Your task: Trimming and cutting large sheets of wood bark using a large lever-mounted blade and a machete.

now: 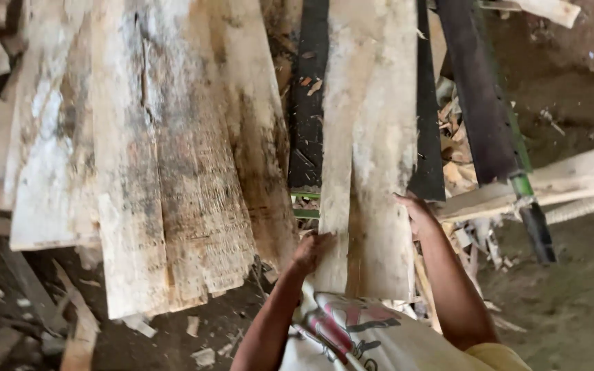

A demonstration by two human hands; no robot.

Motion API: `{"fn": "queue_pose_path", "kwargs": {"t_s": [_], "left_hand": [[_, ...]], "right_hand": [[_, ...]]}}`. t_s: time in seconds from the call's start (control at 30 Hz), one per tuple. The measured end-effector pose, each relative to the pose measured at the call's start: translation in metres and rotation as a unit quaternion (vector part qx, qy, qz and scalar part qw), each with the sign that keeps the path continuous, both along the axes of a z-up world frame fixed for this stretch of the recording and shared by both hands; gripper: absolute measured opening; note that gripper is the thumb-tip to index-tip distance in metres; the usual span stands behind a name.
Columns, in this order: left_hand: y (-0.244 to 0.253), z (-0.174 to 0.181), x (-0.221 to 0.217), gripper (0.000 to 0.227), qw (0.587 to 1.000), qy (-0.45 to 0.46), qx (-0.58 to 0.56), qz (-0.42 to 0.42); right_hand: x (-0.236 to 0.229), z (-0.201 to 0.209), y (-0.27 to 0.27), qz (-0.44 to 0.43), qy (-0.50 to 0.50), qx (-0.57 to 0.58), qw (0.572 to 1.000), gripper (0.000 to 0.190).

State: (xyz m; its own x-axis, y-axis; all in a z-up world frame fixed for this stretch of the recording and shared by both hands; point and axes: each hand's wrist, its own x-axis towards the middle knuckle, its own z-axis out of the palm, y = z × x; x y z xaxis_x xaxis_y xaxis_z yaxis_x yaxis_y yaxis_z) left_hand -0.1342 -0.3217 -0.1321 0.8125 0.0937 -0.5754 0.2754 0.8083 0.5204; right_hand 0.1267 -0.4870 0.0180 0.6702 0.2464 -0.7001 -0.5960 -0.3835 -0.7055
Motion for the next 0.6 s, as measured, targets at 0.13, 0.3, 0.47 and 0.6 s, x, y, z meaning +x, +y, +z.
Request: {"fn": "queue_pose_path", "kwargs": {"t_s": [0.13, 0.3, 0.47, 0.6], "left_hand": [[0.005, 0.018, 0.023, 0.05, 0.981, -0.053, 0.187, 0.029], [-0.02, -0.048, 0.066, 0.029, 0.862, -0.12, 0.48, -0.107], [-0.039, 0.025, 0.075, 0.045, 0.994, 0.03, 0.106, -0.005], [-0.056, 0.074, 0.1, 0.035, 0.997, 0.006, 0.08, -0.014]], "right_hand": [[0.019, -0.088, -0.046, 0.083, -0.189, 0.153, 0.966, 0.061], [0.052, -0.148, -0.079, -0.016, -0.244, 0.184, 0.952, 0.05], [0.076, -0.194, -0.125, -0.092, -0.224, 0.172, 0.955, 0.054], [0.07, -0.137, -0.158, -0.026, -0.278, 0.283, 0.917, 0.03]]}}
